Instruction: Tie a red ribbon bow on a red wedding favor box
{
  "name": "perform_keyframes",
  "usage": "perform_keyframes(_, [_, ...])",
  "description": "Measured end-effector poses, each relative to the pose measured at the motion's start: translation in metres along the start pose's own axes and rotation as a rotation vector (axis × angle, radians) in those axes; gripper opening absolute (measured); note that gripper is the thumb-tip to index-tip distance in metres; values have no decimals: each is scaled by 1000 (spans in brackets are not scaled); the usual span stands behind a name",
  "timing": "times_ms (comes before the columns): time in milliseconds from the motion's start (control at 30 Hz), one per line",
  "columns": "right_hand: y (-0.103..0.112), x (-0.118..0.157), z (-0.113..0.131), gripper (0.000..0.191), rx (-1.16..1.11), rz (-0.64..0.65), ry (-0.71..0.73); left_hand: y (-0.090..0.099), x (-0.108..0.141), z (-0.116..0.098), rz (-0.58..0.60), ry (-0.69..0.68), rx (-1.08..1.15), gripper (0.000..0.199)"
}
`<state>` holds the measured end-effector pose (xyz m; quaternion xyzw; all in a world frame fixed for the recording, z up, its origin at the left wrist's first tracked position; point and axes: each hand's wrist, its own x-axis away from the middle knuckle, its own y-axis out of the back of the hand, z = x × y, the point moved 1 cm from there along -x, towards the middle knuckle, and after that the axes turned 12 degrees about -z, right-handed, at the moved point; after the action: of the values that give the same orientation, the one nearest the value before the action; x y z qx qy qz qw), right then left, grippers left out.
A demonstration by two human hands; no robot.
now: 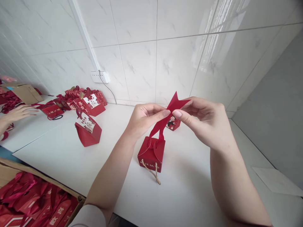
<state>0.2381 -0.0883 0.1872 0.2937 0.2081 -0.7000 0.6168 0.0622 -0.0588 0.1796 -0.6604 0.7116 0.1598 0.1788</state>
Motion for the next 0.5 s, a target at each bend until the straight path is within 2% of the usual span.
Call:
perform_keyframes(267, [-1,-4,-6,28,-133,-36,-44,-2,3,-1,52,-3,27,14])
perform_keyframes(500, [-2,-5,-4,24,-103,-129,-21,-5,5,-2,107,2,23,15])
